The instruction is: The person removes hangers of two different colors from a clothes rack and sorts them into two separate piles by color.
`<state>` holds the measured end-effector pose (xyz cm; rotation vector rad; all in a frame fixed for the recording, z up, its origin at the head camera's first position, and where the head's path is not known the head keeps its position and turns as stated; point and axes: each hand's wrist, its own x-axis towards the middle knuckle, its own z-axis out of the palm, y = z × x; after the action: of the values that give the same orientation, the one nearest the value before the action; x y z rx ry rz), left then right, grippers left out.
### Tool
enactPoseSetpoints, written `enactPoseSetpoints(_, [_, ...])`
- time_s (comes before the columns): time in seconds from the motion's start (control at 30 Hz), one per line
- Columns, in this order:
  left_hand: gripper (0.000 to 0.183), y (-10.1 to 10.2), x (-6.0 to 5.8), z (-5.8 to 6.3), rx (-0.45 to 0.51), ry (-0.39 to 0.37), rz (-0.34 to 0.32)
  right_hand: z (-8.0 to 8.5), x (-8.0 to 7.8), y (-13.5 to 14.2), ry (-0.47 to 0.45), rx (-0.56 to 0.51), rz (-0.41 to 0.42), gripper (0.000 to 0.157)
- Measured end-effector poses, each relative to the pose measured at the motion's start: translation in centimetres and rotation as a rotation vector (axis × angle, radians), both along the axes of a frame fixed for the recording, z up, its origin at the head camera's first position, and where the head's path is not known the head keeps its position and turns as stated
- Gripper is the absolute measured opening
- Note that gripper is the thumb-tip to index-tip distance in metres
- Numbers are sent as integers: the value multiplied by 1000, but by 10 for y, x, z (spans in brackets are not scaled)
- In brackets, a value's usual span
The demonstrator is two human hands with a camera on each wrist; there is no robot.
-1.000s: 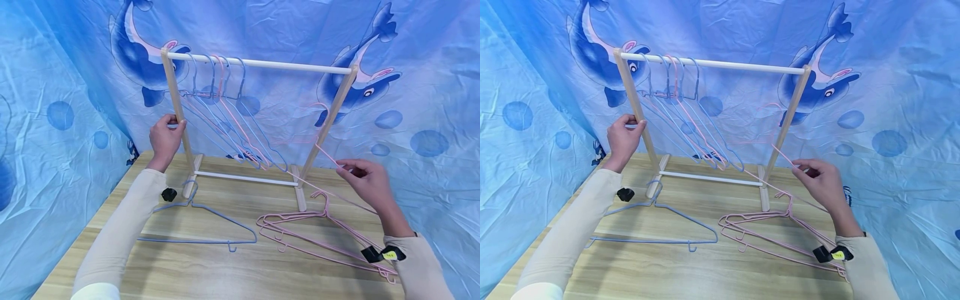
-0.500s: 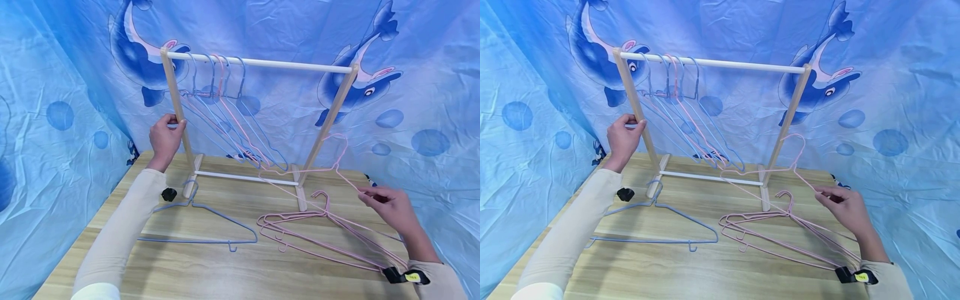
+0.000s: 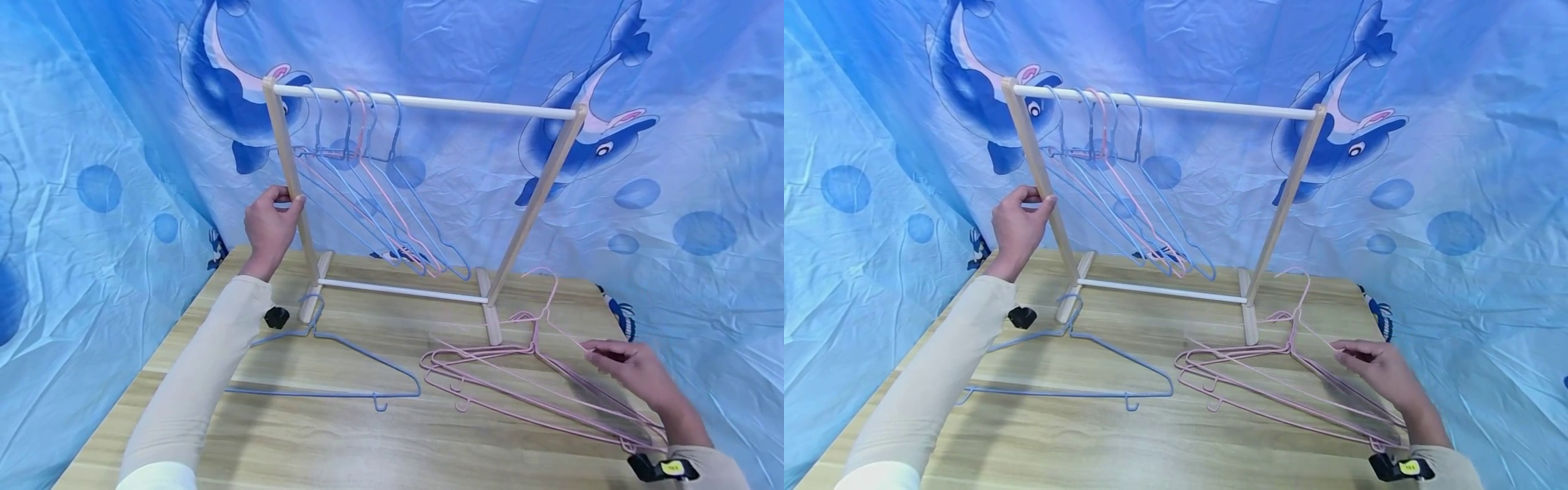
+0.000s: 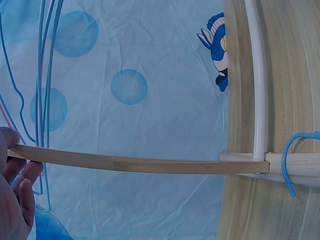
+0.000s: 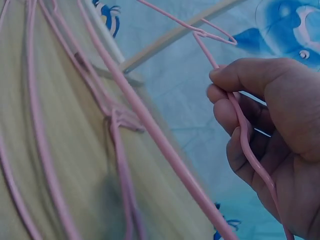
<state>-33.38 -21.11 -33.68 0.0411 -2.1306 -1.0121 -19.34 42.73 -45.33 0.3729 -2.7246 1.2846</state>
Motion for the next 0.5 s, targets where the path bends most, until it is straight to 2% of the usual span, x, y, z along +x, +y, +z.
enactPoseSetpoints(0.23, [30,0,0,-1,-1,1,1,-18,5,4,-49,2,0,24])
enactPoseSetpoints(0.5, [30,0,0,-1,2,3,4,-34,6,7,-32,7,-21,20])
